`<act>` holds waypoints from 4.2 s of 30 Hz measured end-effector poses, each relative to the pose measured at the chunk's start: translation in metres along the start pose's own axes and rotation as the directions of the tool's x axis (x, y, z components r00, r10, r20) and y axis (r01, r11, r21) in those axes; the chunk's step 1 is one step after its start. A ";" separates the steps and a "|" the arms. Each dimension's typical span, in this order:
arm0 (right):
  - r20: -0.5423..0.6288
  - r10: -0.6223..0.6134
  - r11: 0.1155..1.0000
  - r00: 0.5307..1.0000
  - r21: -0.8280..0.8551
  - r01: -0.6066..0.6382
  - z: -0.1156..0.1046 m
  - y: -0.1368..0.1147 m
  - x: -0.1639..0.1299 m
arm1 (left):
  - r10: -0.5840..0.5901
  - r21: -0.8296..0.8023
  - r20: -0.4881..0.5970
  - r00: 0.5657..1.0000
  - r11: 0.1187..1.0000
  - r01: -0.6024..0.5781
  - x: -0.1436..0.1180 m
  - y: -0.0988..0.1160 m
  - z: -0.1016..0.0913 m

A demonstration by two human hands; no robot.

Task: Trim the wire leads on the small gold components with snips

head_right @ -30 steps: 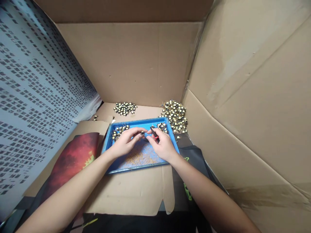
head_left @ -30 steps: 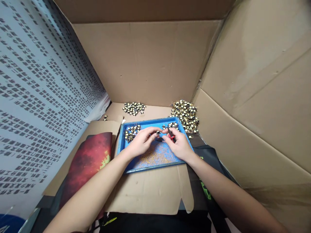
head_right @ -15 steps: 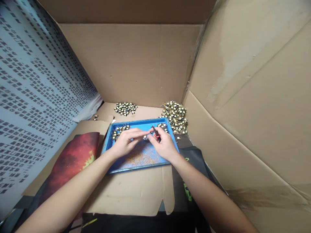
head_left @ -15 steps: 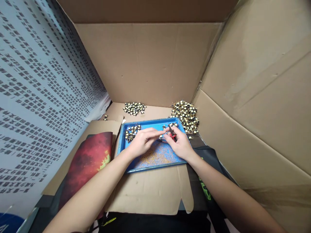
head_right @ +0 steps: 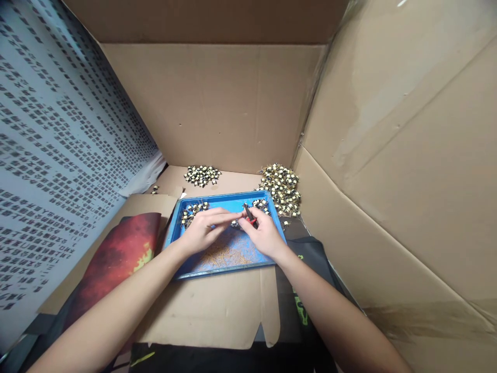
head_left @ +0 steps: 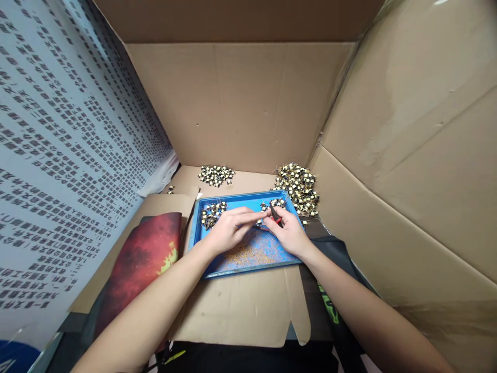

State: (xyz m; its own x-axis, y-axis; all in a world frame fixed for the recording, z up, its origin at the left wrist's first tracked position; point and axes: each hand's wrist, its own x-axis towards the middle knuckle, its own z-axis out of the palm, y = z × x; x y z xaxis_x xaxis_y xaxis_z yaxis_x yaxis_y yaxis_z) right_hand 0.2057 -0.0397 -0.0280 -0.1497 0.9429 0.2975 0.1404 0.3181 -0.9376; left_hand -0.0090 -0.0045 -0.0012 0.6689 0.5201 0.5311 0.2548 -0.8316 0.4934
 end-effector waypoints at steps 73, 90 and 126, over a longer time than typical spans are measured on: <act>0.041 -0.005 0.992 0.999 -0.129 0.010 0.005 0.005 -0.010 | -0.423 -0.769 0.465 0.778 0.243 0.591 0.003 -0.005 -0.008; -0.041 -0.044 0.973 0.998 -0.230 0.033 0.002 -0.009 -0.009 | -0.387 -0.682 0.484 0.785 0.395 0.616 0.002 -0.003 -0.009; -0.040 -0.251 0.922 0.967 -0.314 0.227 0.001 -0.012 -0.010 | -0.313 -0.692 0.582 0.751 0.295 0.659 -0.001 -0.002 -0.007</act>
State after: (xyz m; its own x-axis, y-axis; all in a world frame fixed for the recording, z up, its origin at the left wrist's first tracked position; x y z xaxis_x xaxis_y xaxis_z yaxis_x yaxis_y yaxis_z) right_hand 0.2046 -0.0533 -0.0204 -0.1413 0.8358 0.5306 0.4027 0.5381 -0.7404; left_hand -0.0151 -0.0022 0.0015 0.8286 0.5376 -0.1561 0.0328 0.2319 0.9722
